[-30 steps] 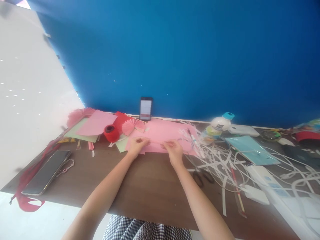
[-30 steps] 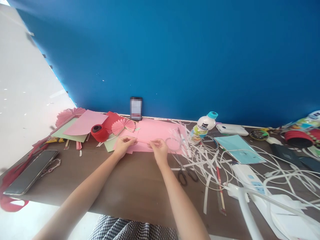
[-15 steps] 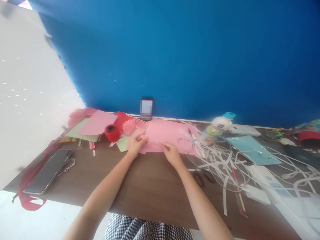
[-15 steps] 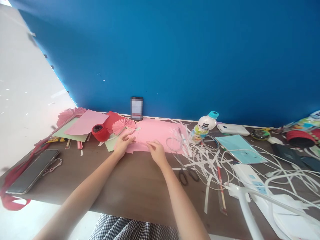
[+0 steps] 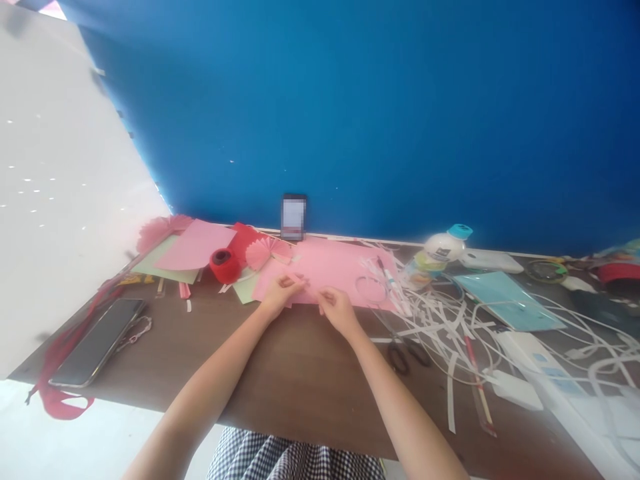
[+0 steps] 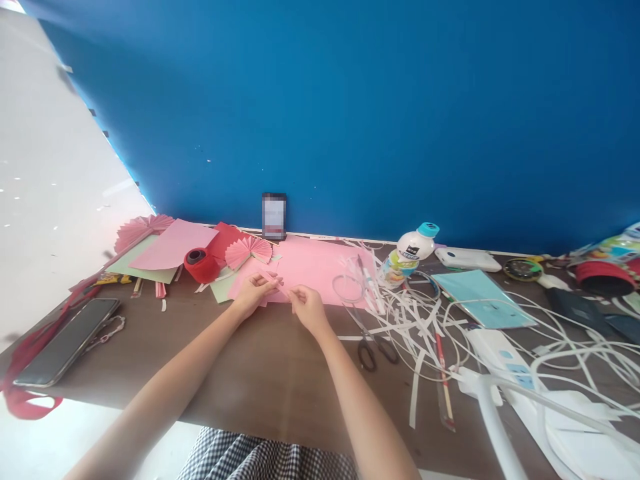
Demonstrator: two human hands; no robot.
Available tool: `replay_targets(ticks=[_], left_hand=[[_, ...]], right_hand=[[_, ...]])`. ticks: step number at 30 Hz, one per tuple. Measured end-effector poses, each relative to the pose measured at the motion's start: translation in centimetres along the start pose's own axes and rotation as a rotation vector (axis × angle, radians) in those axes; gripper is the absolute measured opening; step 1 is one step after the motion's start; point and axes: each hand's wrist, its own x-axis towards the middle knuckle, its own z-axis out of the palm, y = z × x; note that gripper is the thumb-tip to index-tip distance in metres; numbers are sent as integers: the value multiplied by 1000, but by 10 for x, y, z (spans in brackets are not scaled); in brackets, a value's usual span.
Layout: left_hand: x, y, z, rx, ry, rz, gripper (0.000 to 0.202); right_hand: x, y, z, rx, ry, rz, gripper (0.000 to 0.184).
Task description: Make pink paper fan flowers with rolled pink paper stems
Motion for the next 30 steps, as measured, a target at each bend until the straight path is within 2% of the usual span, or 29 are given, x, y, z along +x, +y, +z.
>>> replay_targets(ticks=[7, 20, 24, 27, 30], left_hand=[[4, 0, -5, -11, 77, -36, 35], [7, 5, -17, -155, -23, -90, 29], [8, 8, -16, -186, 19, -95, 28], [8, 11, -16, -205, 24, -103, 32], [6, 12, -15, -177, -36, -82, 38]], right_hand=[[-1, -5, 0, 62, -84, 47, 32], [-2, -14, -8, 126, -127, 159, 28], [-1, -11, -11, 134, -139, 154, 26], [0, -8, -13, 133, -148, 151, 26], [0, -5, -14, 115, -136, 150, 27]])
